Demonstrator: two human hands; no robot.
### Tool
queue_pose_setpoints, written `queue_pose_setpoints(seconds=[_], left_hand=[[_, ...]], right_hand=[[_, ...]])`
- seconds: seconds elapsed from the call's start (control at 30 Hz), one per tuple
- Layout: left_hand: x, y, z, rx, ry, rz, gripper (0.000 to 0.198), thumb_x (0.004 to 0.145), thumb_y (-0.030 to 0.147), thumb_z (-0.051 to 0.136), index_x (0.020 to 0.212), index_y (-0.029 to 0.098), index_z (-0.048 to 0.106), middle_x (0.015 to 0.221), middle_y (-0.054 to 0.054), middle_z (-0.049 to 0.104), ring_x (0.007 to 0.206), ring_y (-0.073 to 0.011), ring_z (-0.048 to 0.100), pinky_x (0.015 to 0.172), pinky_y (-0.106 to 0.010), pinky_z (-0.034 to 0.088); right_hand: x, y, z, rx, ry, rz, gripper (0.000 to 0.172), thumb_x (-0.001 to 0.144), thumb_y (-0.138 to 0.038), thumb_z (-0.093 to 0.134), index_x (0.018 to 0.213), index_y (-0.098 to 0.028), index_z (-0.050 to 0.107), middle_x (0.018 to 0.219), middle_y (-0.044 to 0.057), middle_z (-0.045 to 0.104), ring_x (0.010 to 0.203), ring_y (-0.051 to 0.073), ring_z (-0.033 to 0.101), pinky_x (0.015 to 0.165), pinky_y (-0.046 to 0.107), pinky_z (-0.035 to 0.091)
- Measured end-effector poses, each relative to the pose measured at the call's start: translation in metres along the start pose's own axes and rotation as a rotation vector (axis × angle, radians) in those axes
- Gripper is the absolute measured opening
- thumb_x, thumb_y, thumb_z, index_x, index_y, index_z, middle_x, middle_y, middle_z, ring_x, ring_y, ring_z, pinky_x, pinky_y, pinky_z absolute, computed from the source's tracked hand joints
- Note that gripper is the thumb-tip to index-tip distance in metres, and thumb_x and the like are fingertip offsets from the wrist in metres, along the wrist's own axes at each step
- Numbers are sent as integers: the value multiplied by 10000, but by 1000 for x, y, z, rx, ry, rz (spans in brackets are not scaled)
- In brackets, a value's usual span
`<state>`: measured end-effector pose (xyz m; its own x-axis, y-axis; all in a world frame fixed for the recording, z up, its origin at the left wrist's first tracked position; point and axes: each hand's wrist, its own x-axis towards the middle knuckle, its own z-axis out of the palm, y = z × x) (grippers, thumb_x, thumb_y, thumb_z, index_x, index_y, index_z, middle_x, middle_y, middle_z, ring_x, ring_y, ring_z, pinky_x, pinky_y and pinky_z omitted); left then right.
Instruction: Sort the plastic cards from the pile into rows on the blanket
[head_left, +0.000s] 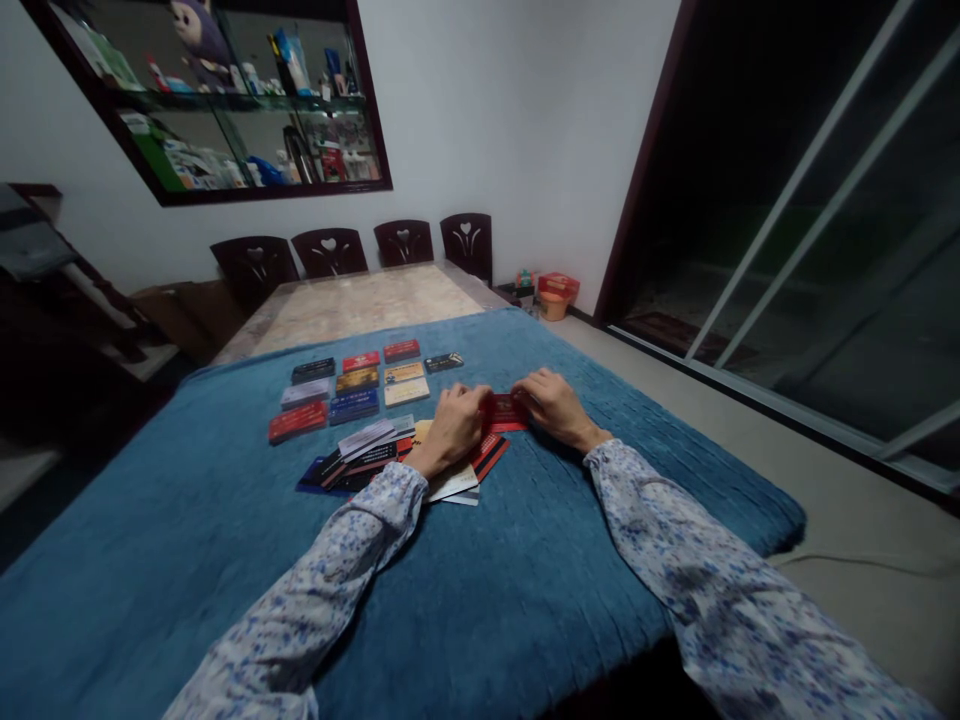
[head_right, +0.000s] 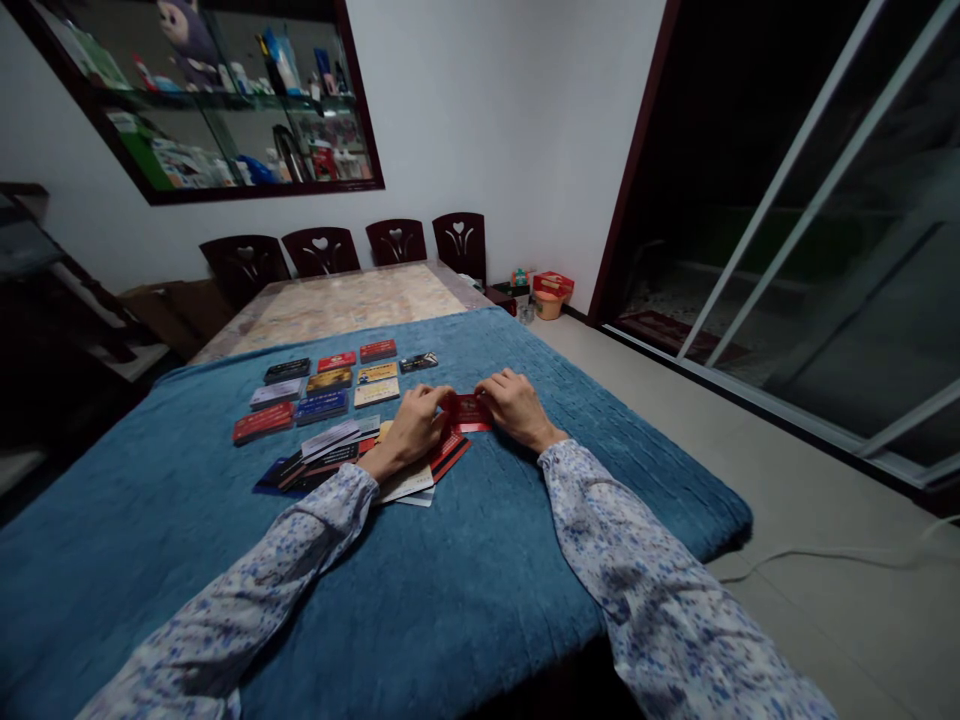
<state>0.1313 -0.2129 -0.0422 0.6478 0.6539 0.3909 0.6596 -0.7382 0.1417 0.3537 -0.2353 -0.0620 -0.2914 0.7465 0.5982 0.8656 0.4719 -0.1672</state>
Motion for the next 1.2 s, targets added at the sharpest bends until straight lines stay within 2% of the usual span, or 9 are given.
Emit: queue_pose_setpoints(seconds=[0.17, 0.37, 0.47, 0.63, 0.93, 1.2], left_hand=[[-1, 0, 3, 44, 15, -2, 320, 873, 58, 480, 1143, 187, 594, 1069, -98, 718, 1006, -263, 566, 860, -397, 413], [-2, 1, 3, 66, -42, -62, 336, 877, 85, 486, 1190, 175, 566, 1136, -123, 698, 1072, -284, 555, 894, -422, 403], [-2, 3, 1, 52, -69, -82, 343, 881, 104, 490, 1214, 160, 556, 1176, -140, 681, 1103, -296, 547, 914, -437, 403], [-1, 5, -2, 17, -75, -96, 335, 870, 104, 499, 1193, 165, 564, 1189, -139, 667, 1114, -299, 542, 917, -432, 407], [0, 2, -4, -66, -53, -100, 366, 837, 121, 554, 1201, 158, 565, 1173, -148, 658, 1139, -318, 540, 957, -467, 419], [0, -6, 3, -98, -9, -87, 369, 833, 105, 561, 1198, 156, 570, 1148, -144, 666, 1135, -314, 547, 972, -473, 425]], right_hand=[[-2, -1, -2, -15, -52, 38, 186, 957, -206, 568, 1100, -200, 687, 1035, 118, 716, 981, 267, 567, 799, 360, 413], [-7, -3, -10, -23, -201, 119, 434, 893, -193, 646, 1322, -213, 585, 1146, 110, 698, 1008, 245, 627, 843, 339, 445], [-7, -4, -11, 15, -245, 134, 490, 889, -181, 639, 1369, -215, 547, 1156, 99, 707, 1021, 231, 650, 872, 336, 456], [-6, -7, -12, 43, -231, 127, 525, 846, -137, 663, 1359, -191, 565, 1206, 123, 694, 1103, 258, 635, 925, 371, 467], [-6, 0, -10, -8, -193, 114, 548, 849, -208, 694, 1379, -157, 564, 1191, 157, 663, 1094, 283, 598, 915, 408, 483], [-7, 7, -4, -4, -168, 98, 558, 850, -239, 681, 1388, -149, 564, 1169, 164, 669, 1087, 308, 582, 901, 447, 499]])
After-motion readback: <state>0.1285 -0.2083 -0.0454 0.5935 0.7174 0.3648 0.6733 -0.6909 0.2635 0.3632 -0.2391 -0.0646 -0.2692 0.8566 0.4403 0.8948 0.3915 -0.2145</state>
